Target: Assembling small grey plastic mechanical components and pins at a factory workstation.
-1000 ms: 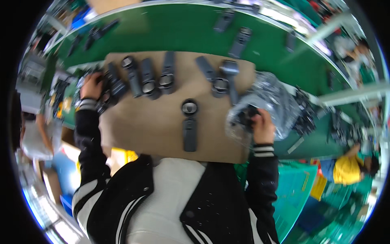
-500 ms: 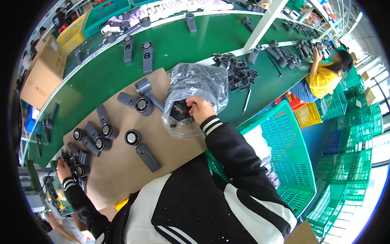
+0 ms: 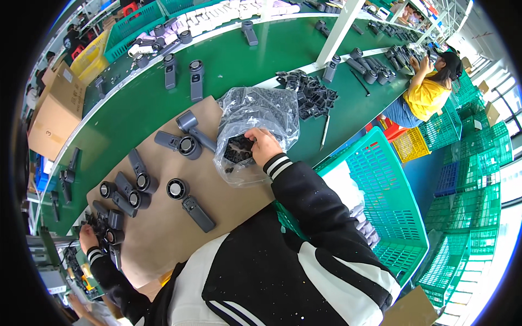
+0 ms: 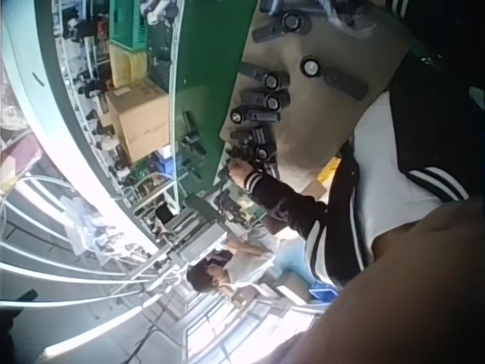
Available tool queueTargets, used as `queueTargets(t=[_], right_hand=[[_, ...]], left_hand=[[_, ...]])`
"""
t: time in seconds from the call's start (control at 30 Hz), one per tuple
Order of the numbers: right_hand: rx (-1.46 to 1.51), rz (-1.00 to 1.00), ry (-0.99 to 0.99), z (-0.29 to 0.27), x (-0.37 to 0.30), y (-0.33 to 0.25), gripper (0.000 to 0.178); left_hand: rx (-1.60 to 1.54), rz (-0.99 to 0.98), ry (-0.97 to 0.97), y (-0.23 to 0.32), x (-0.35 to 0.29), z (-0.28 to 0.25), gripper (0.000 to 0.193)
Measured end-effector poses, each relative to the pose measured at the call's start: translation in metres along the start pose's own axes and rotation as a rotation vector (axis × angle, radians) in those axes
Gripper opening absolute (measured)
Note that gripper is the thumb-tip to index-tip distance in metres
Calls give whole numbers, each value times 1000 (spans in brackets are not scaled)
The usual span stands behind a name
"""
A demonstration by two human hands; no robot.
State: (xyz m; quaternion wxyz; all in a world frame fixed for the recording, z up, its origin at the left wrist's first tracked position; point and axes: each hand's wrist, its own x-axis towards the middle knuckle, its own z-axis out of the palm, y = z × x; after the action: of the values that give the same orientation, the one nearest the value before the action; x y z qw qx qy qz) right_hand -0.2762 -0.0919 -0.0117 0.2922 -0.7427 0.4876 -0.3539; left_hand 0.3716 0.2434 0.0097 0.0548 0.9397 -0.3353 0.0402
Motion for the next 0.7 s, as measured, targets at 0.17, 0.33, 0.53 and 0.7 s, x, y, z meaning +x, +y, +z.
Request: queueTargets(t=[0.17,0.33,0.53,0.7], right_hand=[[65,-41,37,-6,1,-18,27],[83,-122,91,-9,-1,-39,24],[226,-280,0,1,-5,-72,29],[260,-306,-177,26,-14,-111,31]], left_hand=[[-88,129,56,-24,11,8,21],[-44,102,118,-25,7,17,21],[-76,220,397,-40,13,32,19],[-276,44,393,-13,0,15,25]])
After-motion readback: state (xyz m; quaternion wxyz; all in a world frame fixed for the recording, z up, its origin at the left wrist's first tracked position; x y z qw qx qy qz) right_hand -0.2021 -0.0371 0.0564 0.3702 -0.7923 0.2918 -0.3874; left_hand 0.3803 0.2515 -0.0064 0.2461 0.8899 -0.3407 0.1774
